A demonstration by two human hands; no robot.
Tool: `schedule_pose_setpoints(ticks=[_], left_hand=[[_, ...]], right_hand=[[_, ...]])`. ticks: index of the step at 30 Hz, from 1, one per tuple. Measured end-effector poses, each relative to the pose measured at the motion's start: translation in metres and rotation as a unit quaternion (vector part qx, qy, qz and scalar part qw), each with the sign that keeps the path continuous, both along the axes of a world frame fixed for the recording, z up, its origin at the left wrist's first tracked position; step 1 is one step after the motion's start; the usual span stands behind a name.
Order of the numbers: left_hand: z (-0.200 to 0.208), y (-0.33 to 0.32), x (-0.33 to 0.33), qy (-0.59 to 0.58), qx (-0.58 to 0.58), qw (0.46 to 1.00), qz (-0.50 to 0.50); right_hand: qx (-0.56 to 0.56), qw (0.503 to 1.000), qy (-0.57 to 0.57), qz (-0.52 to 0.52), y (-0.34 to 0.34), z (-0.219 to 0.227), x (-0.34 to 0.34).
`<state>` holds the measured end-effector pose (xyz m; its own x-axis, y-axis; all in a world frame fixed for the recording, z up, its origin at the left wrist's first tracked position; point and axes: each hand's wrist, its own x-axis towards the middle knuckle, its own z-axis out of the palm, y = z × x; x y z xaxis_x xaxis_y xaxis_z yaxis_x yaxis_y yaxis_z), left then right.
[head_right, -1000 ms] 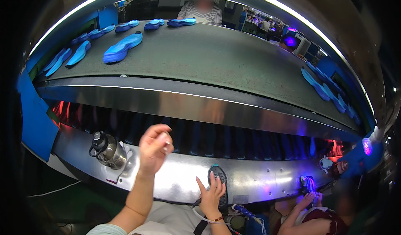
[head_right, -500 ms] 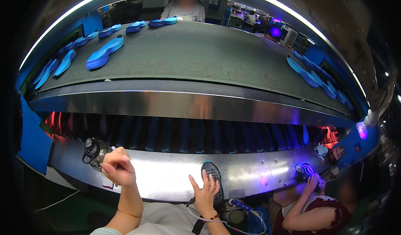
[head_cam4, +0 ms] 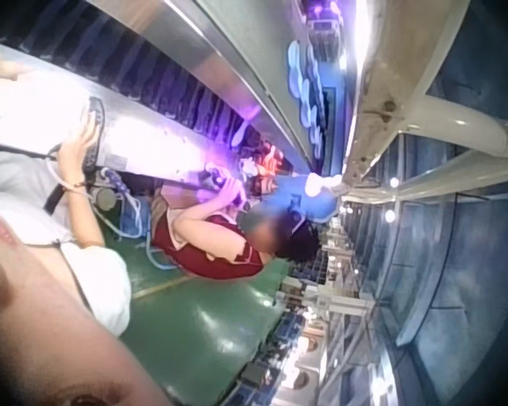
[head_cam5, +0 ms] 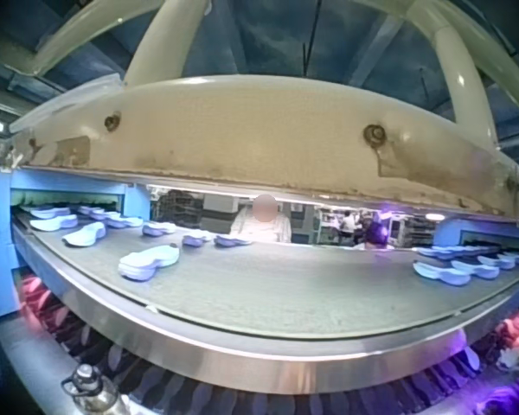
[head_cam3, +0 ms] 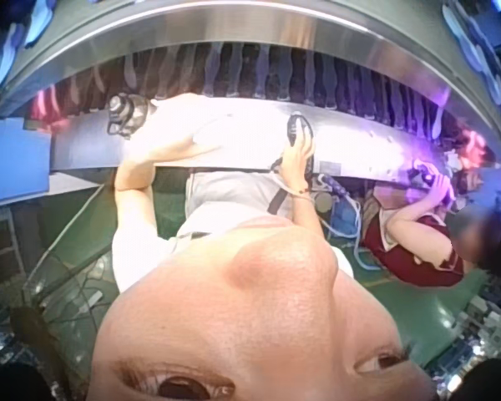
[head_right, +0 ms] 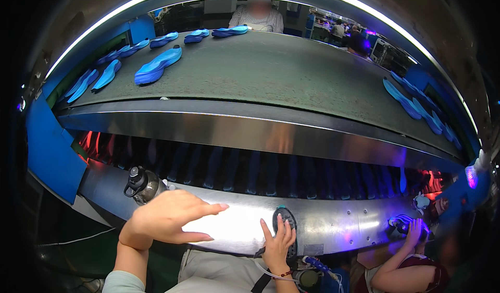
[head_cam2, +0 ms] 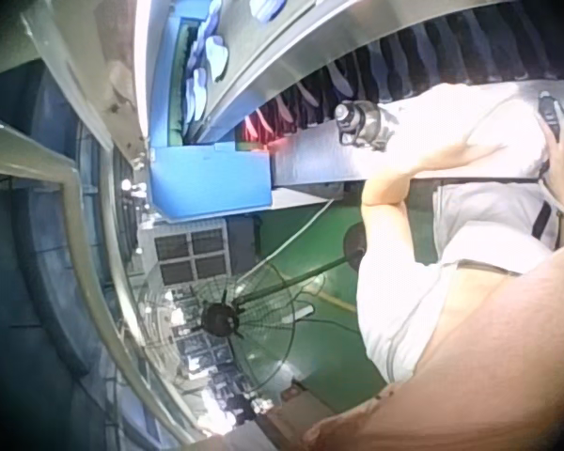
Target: The person applies liquid to shoe soles using a handheld brush applicator tool, brushing both sides of each sole, and places the soles onto an upper conveyor belt.
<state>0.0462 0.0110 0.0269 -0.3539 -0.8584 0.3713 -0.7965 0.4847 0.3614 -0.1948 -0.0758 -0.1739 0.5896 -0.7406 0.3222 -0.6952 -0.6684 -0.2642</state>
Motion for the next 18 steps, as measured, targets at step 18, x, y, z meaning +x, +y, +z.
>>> schedule_pose_setpoints(ticks=[18], left_hand=[[0.023,-0.046,0.124,-0.195,-0.426,0.843,0.265]], right_hand=[[0.006,0.999,-0.045,-0.023,-0.004,-0.004,-0.007]])
